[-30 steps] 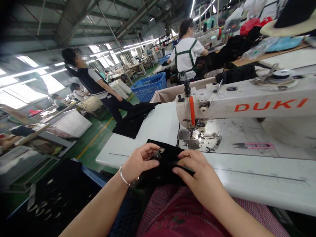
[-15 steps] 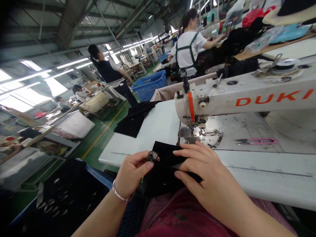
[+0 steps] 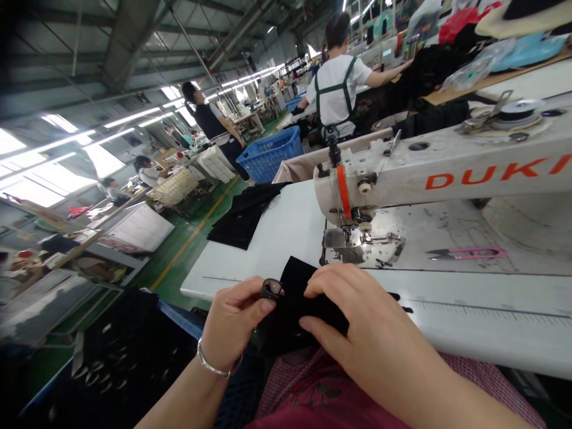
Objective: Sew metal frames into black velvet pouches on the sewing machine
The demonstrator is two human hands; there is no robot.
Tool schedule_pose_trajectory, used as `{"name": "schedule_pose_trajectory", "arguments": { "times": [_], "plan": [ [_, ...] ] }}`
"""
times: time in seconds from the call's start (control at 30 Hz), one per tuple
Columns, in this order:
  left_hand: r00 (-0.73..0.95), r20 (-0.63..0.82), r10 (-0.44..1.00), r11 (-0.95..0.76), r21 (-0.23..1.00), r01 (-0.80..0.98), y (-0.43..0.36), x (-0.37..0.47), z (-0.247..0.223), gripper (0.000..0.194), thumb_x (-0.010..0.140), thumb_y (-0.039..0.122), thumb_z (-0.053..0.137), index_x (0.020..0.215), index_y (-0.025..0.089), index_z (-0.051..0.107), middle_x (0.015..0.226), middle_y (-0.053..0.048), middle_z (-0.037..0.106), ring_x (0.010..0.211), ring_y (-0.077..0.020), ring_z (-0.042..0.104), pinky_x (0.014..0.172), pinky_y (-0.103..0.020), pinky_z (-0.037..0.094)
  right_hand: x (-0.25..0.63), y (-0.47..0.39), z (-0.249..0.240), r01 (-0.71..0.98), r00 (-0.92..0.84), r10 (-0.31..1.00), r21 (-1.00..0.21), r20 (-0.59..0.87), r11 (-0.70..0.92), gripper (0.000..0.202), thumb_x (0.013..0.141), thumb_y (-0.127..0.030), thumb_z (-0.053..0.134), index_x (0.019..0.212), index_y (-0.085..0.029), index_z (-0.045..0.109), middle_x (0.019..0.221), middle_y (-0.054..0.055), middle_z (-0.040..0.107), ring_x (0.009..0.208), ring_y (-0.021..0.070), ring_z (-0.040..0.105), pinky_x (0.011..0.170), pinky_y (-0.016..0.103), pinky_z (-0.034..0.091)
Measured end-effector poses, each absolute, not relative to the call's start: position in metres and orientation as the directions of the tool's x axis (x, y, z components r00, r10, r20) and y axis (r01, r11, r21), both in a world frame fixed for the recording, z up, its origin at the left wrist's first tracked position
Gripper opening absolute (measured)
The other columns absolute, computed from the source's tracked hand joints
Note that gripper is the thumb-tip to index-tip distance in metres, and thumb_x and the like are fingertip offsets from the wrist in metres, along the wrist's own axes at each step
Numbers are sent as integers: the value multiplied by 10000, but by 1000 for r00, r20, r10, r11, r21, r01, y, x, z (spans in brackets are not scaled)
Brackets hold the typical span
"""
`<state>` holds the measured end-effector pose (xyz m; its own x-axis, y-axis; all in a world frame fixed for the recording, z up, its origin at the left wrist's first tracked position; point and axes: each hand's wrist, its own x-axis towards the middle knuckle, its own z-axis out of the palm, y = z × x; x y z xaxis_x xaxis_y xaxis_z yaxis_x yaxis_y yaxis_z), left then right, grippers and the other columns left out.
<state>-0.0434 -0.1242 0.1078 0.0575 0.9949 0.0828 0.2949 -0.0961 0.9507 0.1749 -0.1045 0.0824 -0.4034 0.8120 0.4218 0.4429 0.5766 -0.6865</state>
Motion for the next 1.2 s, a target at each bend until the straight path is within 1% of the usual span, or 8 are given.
{"name": "schedule_pose_trajectory", "arguments": {
  "times": [0.17, 0.33, 0.63, 0.83, 0.97, 1.07, 1.13, 1.2],
  "plan": [
    [85, 112, 990, -135, 931, 338, -127, -43, 108, 89, 795, 256, 736, 871, 213, 754, 786, -4, 677, 710, -123, 585, 653, -212, 462, 167, -102, 88, 415, -426, 831, -739, 357, 531, 66, 858, -283, 625, 895, -262, 575, 1041, 15, 613, 964, 193, 569, 842, 354, 483],
    [55, 83, 995, -95, 957, 275, -129, -44, 101, 98, 807, 262, 726, 890, 213, 739, 820, -4, 675, 756, -128, 592, 685, -213, 468, 167, -101, 89, 429, -421, 881, -808, 217, 404, 70, 836, -302, 638, 844, -261, 583, 907, -4, 635, 820, 186, 586, 703, 336, 485],
    [6, 75, 997, -74, 959, 274, -128, -36, 97, 115, 793, 268, 729, 879, 191, 723, 814, -13, 658, 742, -129, 579, 672, -219, 469, 168, -103, 89, 445, -360, 909, -818, 210, 365, 69, 823, -295, 625, 768, -259, 605, 768, -34, 652, 654, 151, 595, 570, 291, 449],
    [38, -21, 999, 5, 933, 359, -125, -37, 114, 162, 831, 321, 670, 873, 165, 666, 759, -13, 620, 675, -128, 546, 604, -212, 433, 163, -104, 94, 405, -406, 891, -834, 202, 374, 122, 836, -205, 599, 758, -237, 511, 665, -57, 584, 575, 119, 531, 506, 256, 388],
    [289, -137, 947, -54, 823, 566, -107, -47, 156, 209, 865, 370, 610, 900, 169, 656, 773, -23, 632, 676, -143, 549, 603, -218, 418, 162, -117, 104, 178, -570, 776, -881, 271, 438, 138, 905, -127, 491, 867, -248, 547, 807, -64, 615, 711, 88, 567, 637, 216, 445],
    [487, -269, 831, -158, 725, 670, -76, -51, 158, 194, 885, 342, 573, 921, 178, 668, 798, -15, 655, 695, -150, 572, 612, -220, 411, 165, -119, 85, 81, -631, 716, -892, 300, 445, 287, 928, -101, 428, 1089, -285, 580, 1001, -44, 657, 889, 91, 614, 776, 213, 490],
    [554, -282, 783, -280, 635, 720, -50, -47, 136, 145, 880, 289, 580, 888, 179, 676, 763, 5, 646, 677, -140, 565, 613, -219, 406, 167, -110, 58, 129, -643, 702, -860, 306, 494, 431, 915, -63, 406, 1261, -291, 522, 1153, -14, 649, 1020, 112, 615, 871, 248, 499],
    [536, -220, 815, -393, 471, 790, -21, -38, 102, 81, 838, 244, 637, 814, 187, 689, 715, 16, 621, 679, -141, 559, 647, -230, 424, 167, -92, 27, 289, -631, 696, -728, 344, 622, 462, 893, -59, 453, 1312, -249, 499, 1204, 30, 639, 1057, 142, 616, 906, 285, 505]
  ]
}}
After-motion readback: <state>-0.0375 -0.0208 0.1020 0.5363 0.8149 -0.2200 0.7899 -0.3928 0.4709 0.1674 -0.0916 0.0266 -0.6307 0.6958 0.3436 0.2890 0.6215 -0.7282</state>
